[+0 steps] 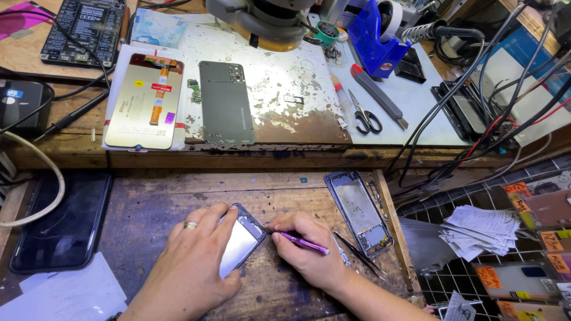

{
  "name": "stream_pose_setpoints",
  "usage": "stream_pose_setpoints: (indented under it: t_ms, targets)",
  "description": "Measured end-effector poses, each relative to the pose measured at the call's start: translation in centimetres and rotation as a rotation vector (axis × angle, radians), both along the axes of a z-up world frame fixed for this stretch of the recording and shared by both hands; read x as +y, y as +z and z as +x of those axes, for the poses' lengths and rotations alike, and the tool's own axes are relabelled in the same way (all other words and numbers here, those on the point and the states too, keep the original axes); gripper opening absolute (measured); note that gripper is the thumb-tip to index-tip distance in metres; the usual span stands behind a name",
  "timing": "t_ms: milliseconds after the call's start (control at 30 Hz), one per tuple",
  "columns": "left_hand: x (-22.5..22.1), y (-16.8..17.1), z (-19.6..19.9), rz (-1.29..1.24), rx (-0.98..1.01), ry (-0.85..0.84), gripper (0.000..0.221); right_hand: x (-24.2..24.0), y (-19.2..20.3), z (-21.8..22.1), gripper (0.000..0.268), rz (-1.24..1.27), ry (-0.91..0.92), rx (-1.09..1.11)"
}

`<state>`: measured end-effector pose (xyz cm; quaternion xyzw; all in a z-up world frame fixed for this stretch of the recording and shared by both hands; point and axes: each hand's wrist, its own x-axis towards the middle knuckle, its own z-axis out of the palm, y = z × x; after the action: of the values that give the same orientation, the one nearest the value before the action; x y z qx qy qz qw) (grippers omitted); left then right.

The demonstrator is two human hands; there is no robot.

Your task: The person prys the internal edges of a mobile phone frame with a prying tool, moving it along the perimeter to separate the components.

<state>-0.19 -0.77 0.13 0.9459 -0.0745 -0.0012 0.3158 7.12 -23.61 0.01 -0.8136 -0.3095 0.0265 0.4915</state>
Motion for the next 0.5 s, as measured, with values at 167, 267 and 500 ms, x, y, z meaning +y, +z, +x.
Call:
stream_pose_setpoints:
  t_ms: [167,267,500]
  targets:
    - [0.08,0.06,-0.10,-0.020,-0.039,0.008,0.093,-0.43,-0.06,-0.13,0.012,-0.049,0.006,-0.040]
    - [0.09,0.12,-0.02,-0.025,-0.043,-0.004,0.094,-0.27,-0.20,0.05,0.012,-0.061,0.005,-0.057]
    - [0.22,-0.01,-0.06,-0.032,-0.063,-0.007,0.091,0.02,-0.05,0.28,0.011,-0.044,0.047,-0.033]
